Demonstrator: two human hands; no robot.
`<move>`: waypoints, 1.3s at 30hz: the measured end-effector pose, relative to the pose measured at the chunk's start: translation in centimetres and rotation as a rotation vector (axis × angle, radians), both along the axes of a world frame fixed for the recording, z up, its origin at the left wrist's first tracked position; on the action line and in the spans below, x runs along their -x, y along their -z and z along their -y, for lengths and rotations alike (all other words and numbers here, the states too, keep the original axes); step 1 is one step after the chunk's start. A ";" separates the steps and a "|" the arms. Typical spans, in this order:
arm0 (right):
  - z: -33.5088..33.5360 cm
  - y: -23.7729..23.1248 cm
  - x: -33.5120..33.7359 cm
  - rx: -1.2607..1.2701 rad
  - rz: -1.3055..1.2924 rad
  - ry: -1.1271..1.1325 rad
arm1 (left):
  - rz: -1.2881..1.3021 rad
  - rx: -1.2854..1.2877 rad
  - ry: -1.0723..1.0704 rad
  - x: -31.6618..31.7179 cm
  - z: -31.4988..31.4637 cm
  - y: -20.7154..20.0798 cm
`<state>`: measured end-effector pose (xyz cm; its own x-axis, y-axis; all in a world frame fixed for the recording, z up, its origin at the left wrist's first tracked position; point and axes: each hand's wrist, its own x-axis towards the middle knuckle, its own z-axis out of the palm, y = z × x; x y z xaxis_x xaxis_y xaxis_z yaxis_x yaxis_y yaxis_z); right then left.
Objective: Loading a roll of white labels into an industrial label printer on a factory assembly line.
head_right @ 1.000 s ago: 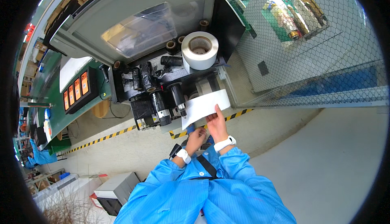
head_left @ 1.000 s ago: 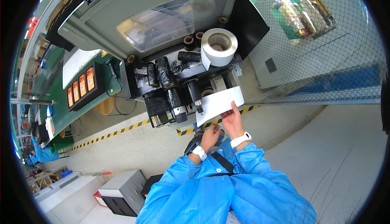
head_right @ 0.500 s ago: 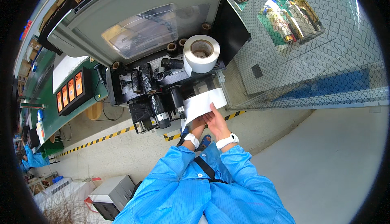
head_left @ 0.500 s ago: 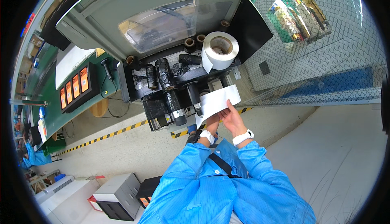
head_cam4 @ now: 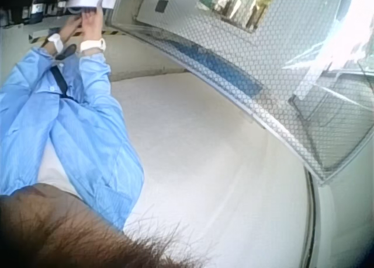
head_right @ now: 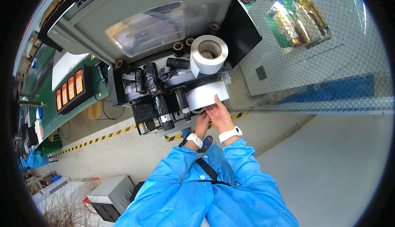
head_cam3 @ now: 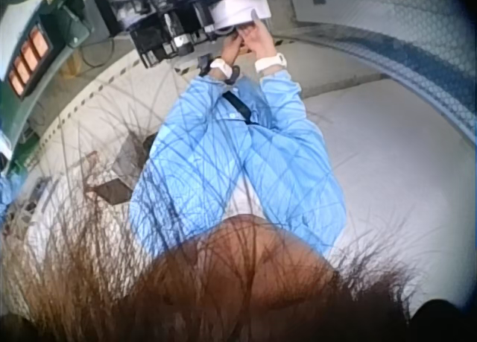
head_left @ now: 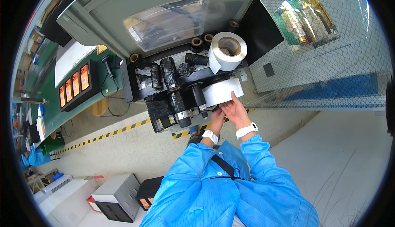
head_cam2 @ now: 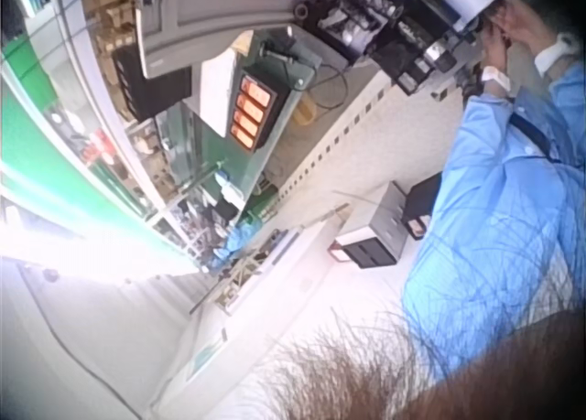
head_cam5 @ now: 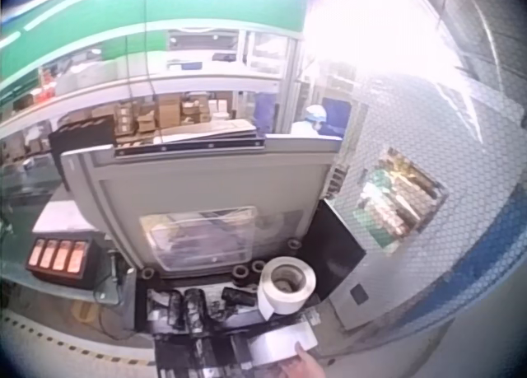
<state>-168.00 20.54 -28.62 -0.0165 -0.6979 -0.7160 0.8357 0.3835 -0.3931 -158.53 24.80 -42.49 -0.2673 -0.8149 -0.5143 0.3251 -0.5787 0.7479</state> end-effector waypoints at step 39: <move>-5.4 -2.0 7.9 0.352 -0.774 -0.340 | -0.631 0.772 0.221 -6.8 -5.6 -39.5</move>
<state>-175.87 25.93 -26.62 -0.1571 -0.9288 -0.3356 0.1547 0.3125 -0.9372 -151.70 30.40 -3.01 -0.4928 -0.7638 0.4169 0.7332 -0.1064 0.6717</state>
